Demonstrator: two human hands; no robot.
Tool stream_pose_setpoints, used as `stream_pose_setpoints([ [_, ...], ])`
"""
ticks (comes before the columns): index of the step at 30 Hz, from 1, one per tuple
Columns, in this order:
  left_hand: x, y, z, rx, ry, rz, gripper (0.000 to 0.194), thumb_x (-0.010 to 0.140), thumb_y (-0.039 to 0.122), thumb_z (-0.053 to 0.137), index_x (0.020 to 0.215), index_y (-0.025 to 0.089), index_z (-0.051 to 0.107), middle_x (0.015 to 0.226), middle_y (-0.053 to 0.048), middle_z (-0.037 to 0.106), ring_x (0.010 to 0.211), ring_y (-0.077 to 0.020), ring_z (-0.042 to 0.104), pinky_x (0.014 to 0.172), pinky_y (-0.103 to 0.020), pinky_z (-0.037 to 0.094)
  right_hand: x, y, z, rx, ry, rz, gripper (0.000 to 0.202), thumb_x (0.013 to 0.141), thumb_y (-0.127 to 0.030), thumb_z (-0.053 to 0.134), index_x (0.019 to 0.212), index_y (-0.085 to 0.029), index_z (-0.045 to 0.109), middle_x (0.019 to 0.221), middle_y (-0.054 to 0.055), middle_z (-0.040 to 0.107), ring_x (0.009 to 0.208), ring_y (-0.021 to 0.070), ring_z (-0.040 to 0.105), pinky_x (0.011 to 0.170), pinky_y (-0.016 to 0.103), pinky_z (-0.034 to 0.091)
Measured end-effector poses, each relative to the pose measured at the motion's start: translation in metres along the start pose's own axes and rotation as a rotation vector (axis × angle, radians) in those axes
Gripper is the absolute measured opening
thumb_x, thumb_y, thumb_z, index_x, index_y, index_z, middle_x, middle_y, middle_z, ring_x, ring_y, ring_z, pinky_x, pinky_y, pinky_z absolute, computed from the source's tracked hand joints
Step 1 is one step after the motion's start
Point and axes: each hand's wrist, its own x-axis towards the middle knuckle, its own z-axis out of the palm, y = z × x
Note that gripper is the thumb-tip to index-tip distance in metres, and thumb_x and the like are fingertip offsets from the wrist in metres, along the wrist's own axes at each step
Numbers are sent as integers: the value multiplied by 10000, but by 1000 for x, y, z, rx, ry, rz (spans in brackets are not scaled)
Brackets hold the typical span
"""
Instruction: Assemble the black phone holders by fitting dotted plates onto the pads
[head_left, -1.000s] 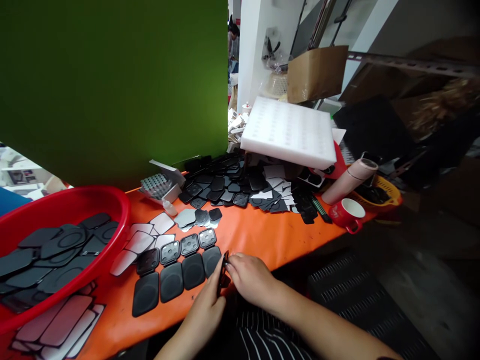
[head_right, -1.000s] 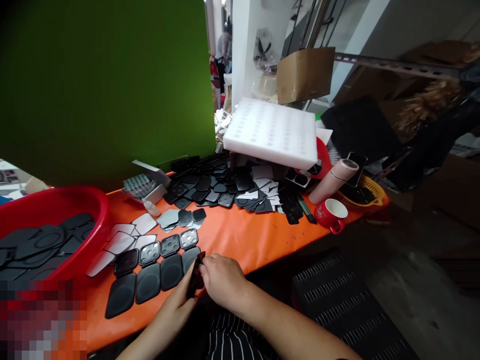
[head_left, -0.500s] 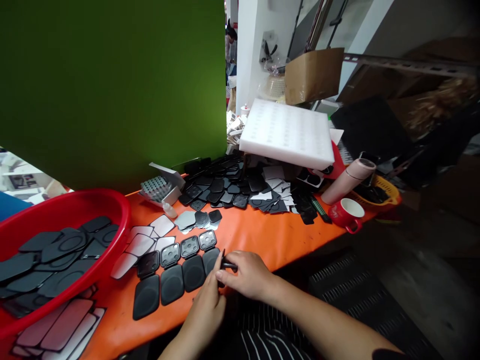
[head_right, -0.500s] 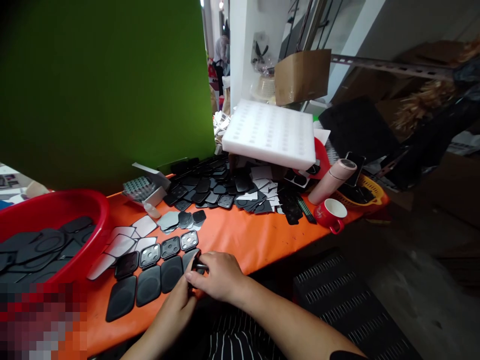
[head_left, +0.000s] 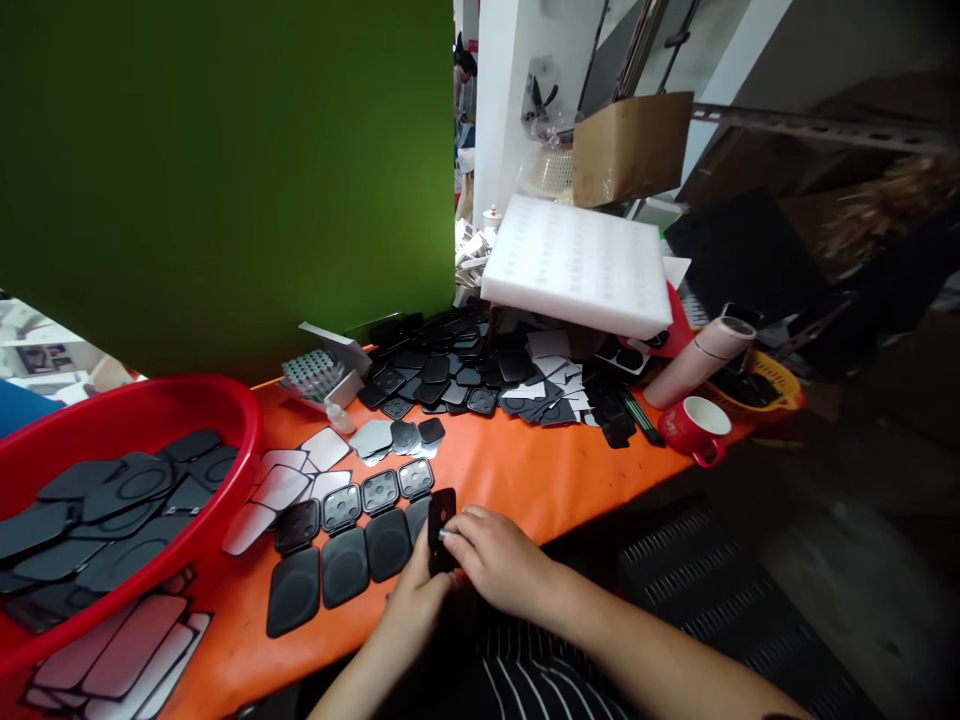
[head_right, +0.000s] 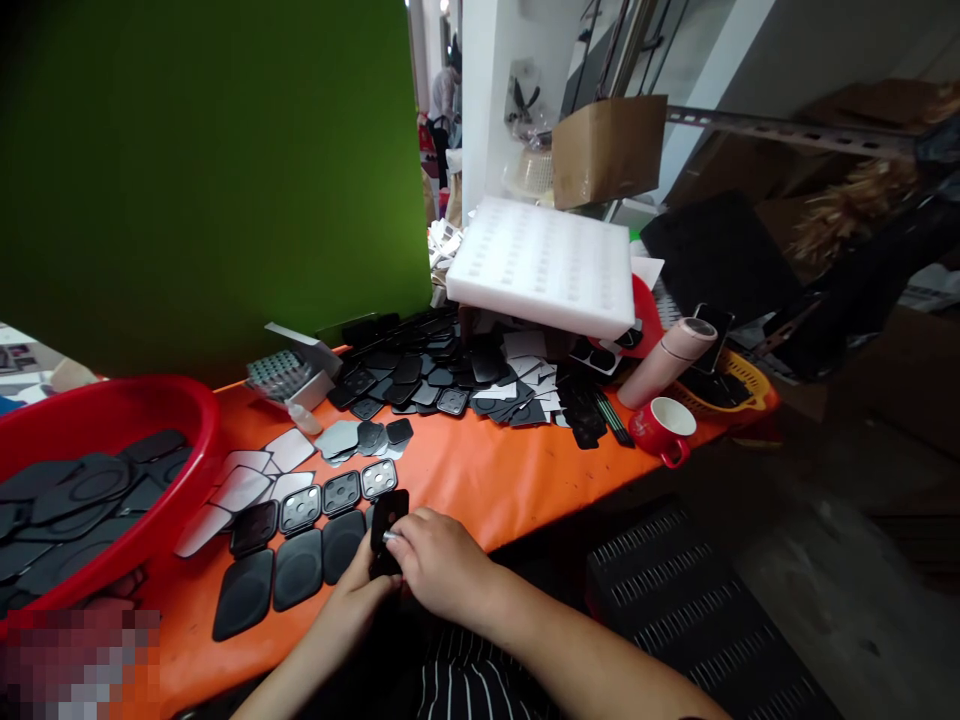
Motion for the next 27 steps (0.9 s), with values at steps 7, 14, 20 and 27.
stream_pose_setpoints([
  [7, -3, -9, -1, 303, 20, 159, 687, 736, 88, 373, 1359, 190, 102, 1413, -85, 237, 1277, -216, 217, 1031, -402, 179, 2, -11, -3, -211, -56, -3, 259, 868, -292, 352, 815, -164, 571, 795, 47, 568, 744, 148, 518, 674, 243, 358],
  [14, -11, -13, -2, 359, -32, 237, 580, 778, 112, 369, 1335, 170, 219, 1323, -113, 399, 1259, -223, 264, 1021, -397, 227, 3, -8, 5, -121, -52, 64, 255, 803, -387, 455, 725, -179, 581, 721, 9, 578, 668, 123, 503, 582, 218, 315],
  [20, -7, -10, -1, 196, -28, 167, 495, 788, 254, 435, 1270, 175, 351, 1193, -104, 533, 1175, -259, 397, 958, -398, 328, 3, -5, 16, 62, 40, 93, 222, 773, -348, 497, 655, -170, 559, 683, -6, 551, 653, 108, 483, 588, 213, 321],
  [27, -1, 6, -6, -429, -141, -183, 542, 768, 467, 452, 1224, 180, 395, 1053, -106, 623, 954, -270, 579, 749, -381, 475, 11, 17, 16, 770, -14, 254, 409, 876, -454, 238, 836, -156, 515, 523, -52, 404, 474, 84, 441, 496, 206, 374],
])
